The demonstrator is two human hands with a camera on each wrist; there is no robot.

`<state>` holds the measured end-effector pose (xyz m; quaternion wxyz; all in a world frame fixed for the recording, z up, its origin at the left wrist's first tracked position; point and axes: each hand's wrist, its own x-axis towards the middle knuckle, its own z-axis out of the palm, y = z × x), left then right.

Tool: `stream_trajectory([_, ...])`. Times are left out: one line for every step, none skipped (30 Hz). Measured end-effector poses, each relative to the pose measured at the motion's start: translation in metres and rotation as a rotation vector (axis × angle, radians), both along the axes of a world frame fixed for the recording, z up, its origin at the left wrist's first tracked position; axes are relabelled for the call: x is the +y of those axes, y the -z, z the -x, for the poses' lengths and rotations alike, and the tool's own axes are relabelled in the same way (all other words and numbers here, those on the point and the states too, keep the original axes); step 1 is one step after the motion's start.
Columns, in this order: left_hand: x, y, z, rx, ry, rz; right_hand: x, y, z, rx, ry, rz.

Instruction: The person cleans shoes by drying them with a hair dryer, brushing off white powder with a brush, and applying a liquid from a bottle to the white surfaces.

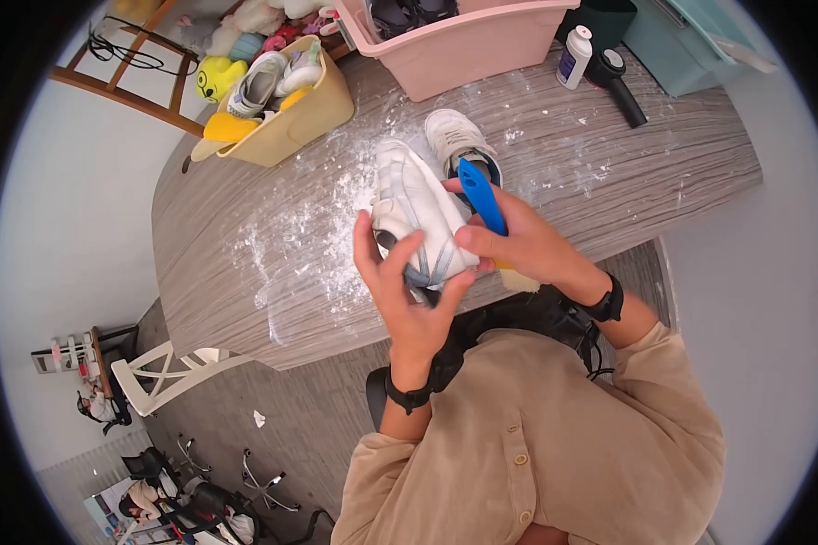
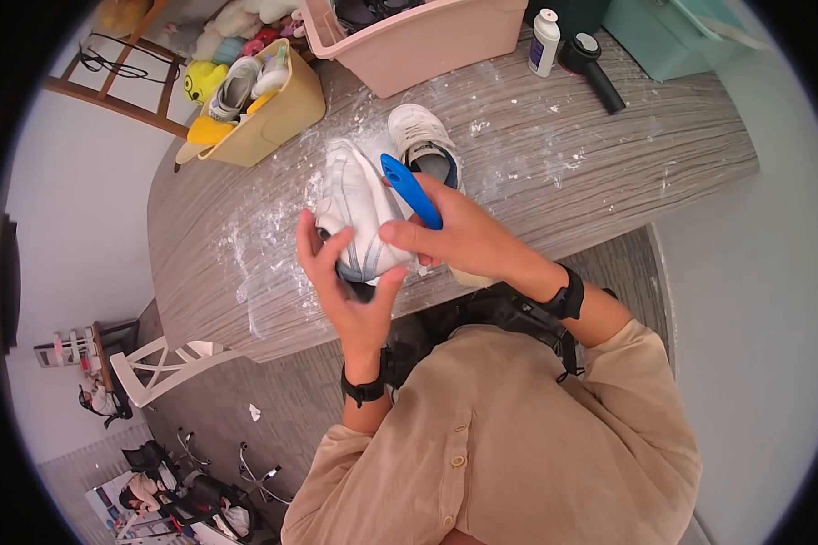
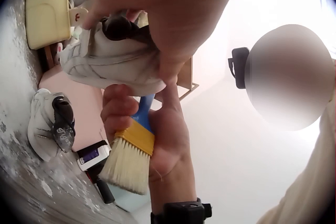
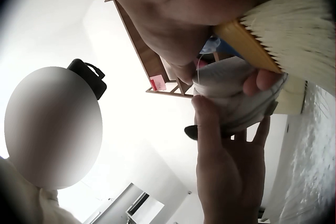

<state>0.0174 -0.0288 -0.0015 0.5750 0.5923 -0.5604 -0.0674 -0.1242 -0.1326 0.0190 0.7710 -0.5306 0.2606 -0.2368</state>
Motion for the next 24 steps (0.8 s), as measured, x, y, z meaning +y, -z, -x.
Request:
stream_trajectory([0.001,-0.002,0.000,0.177,0.032,0.017,0.000,-0.002,0.002,0.003,-0.013,0.013])
stream_trajectory([0.002,-0.003,0.000,0.354,0.064,0.034,0.000,-0.003,0.003,0.006,-0.027,0.026])
stream_trajectory([0.001,-0.001,0.000,0.585,0.068,-0.019,0.001,-0.001,0.003,-0.019,0.001,0.063])
stream_trajectory([0.002,-0.001,-0.002,0.745,0.149,-0.076,0.002,0.003,0.001,-0.045,0.029,0.100])
stream_trajectory([0.003,0.000,-0.005,0.904,0.231,-0.133,0.003,0.005,0.000,-0.070,0.057,0.137])
stream_trajectory([0.004,0.000,-0.007,1.063,0.317,-0.189,0.003,0.003,0.000,-0.062,0.062,0.137])
stream_trajectory([0.006,-0.006,-0.004,1.136,0.377,-0.240,0.003,0.001,0.000,-0.054,0.067,0.138])
stream_trajectory([0.007,-0.007,-0.005,1.194,0.424,-0.234,0.003,-0.001,0.000,-0.047,0.072,0.138])
stream_trajectory([0.007,-0.008,-0.008,1.251,0.474,-0.227,0.003,-0.001,0.001,-0.029,0.070,0.165])
stream_trajectory([0.008,-0.009,-0.011,1.309,0.524,-0.220,0.003,-0.001,0.002,-0.010,0.067,0.192])
stream_trajectory([0.008,-0.008,-0.015,1.354,0.567,-0.209,0.004,0.000,0.003,0.009,0.065,0.218])
stream_trajectory([0.008,-0.006,-0.021,1.399,0.610,-0.197,0.005,0.001,0.004,0.022,0.052,0.234])
stream_trajectory([0.007,-0.003,-0.024,1.443,0.650,-0.181,0.005,0.003,0.004,0.035,0.035,0.251])
stream_trajectory([0.005,-0.001,-0.022,1.366,0.542,-0.213,0.006,0.003,0.004,0.047,0.015,0.268])
stream_trajectory([0.002,0.001,-0.017,1.288,0.434,-0.241,0.008,0.002,0.003,0.073,0.001,0.294])
stream_trajectory([0.000,0.002,-0.012,1.211,0.324,-0.263,0.009,-0.001,0.003,0.100,-0.017,0.323])
stream_trajectory([-0.001,0.000,-0.008,1.223,0.252,-0.261,0.009,-0.004,0.003,0.128,-0.039,0.354])
stream_trajectory([-0.001,0.001,-0.008,1.240,0.248,-0.264,0.009,0.000,0.003,0.113,-0.032,0.338])
stream_trajectory([-0.002,0.004,-0.010,1.258,0.245,-0.266,0.007,0.009,0.005,0.099,-0.026,0.322])
stream_trajectory([-0.001,0.006,-0.011,1.277,0.242,-0.269,0.006,0.016,0.007,0.087,-0.020,0.305])
stream_trajectory([-0.001,0.005,-0.011,1.246,0.233,-0.283,0.003,0.020,0.010,0.066,-0.022,0.242])
stream_trajectory([0.000,0.003,-0.013,1.214,0.224,-0.296,-0.002,0.024,0.013,0.045,-0.024,0.179])
stream_trajectory([0.002,0.003,-0.014,1.184,0.212,-0.309,-0.006,0.025,0.016,0.026,-0.027,0.115])
stream_trajectory([0.003,0.005,-0.016,1.088,0.213,-0.304,-0.011,0.024,0.022,0.005,0.015,0.165])
